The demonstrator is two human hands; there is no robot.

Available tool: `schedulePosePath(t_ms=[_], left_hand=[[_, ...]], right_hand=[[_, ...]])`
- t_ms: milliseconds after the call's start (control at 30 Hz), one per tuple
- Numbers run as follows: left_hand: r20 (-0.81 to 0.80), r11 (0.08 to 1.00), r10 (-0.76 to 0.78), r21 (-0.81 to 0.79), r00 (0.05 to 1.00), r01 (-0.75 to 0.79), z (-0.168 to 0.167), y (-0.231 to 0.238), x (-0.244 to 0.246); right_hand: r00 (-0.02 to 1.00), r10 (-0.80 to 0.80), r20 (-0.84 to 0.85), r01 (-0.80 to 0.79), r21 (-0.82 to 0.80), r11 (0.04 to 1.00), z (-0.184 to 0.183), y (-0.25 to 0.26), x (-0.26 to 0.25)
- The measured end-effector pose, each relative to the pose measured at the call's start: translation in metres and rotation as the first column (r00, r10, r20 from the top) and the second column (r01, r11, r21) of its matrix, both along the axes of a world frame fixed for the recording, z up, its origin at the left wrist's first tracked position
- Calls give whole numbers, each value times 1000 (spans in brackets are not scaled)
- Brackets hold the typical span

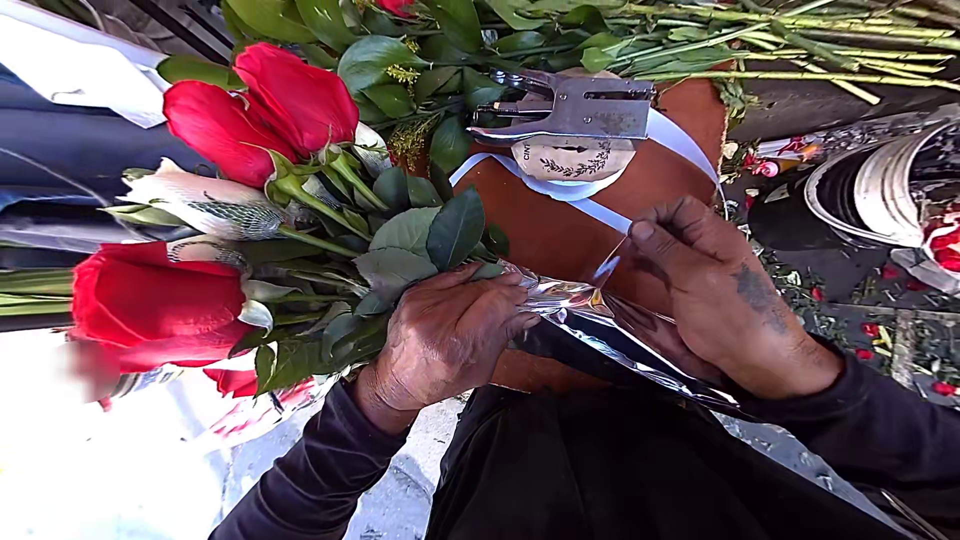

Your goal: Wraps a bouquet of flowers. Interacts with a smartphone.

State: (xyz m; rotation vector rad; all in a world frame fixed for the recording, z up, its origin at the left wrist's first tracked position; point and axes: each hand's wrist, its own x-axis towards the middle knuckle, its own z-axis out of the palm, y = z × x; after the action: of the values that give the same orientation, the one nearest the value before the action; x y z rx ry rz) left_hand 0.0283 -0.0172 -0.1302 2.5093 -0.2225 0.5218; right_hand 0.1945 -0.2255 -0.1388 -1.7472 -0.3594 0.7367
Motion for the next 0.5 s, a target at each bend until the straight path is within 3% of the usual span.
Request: schedulePosePath(t_ms=[333, 500], left_hand=[[-199, 987, 154, 65, 968, -144, 15, -5, 18], [-227, 983, 182, 74, 957, -170, 16, -5, 20]], right_hand=[[994, -72, -82, 67, -70, 995, -10, 7, 12], [984, -179, 20, 180, -20, 984, -14, 7, 40]])
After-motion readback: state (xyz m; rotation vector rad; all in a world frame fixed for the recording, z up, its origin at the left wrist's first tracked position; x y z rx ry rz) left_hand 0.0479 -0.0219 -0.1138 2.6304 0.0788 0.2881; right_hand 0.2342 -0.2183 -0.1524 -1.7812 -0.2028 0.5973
